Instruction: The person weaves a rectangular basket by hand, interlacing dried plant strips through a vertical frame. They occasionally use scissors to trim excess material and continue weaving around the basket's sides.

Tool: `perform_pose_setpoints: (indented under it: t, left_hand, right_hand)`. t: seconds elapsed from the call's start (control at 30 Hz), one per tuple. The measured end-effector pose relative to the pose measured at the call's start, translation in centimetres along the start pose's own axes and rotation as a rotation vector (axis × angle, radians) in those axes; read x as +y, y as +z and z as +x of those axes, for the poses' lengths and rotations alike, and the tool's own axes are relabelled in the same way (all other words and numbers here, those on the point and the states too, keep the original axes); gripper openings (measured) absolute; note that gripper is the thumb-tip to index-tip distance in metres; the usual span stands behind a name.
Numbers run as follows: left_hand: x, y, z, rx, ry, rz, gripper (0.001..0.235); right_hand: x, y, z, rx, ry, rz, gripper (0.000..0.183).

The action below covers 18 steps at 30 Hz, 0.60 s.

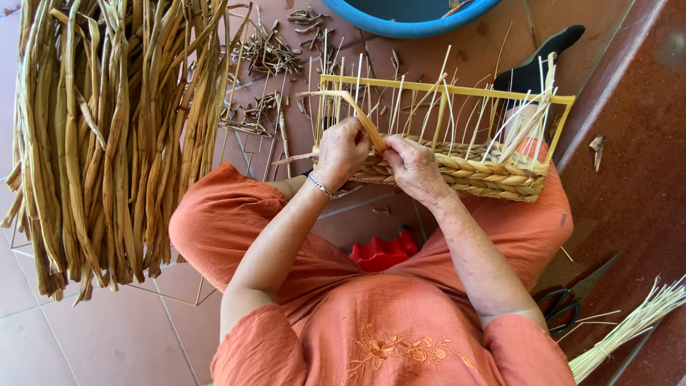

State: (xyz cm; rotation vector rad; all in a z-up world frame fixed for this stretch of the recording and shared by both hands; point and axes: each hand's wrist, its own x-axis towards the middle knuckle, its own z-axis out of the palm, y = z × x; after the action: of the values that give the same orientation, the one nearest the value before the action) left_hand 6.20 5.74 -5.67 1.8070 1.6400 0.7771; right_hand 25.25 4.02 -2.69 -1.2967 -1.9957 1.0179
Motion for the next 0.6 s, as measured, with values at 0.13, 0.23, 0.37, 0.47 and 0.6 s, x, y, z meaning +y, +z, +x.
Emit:
perform_pose_setpoints:
  t: [0.13,0.23,0.37,0.47,0.6]
  left_hand:
    - [0.0,-1.6,-1.7,0.007,-0.543,-0.768,0.034]
    - [1.0,-3.5,-3.6,-0.046,-0.731,-1.147,0.041]
    - [2.7,-5.3,-5.3,-0.218,-0.483,-1.154,0.044]
    - [2.0,-7.3,-4.9,-0.043,0.197,-0.166,0.047]
    - [0.4,-7.9,-3.6,0.094,0.304,0.402,0.035]
  right_hand:
    - [0.1,0.8,0.4,0.030,0.053,0.049,0.013]
    - [0.1,2.0,1.2,0.048,0.062,-0.089,0.009]
    - [-0.2,2.5,1.7,0.092,-0.001,-0.173,0.009]
    - [-0.2,1.8,1.6,0.045,-0.085,-0.152,0.002]
    - [-0.2,1.7,1.2,0.037,-0.031,-0.166,0.005]
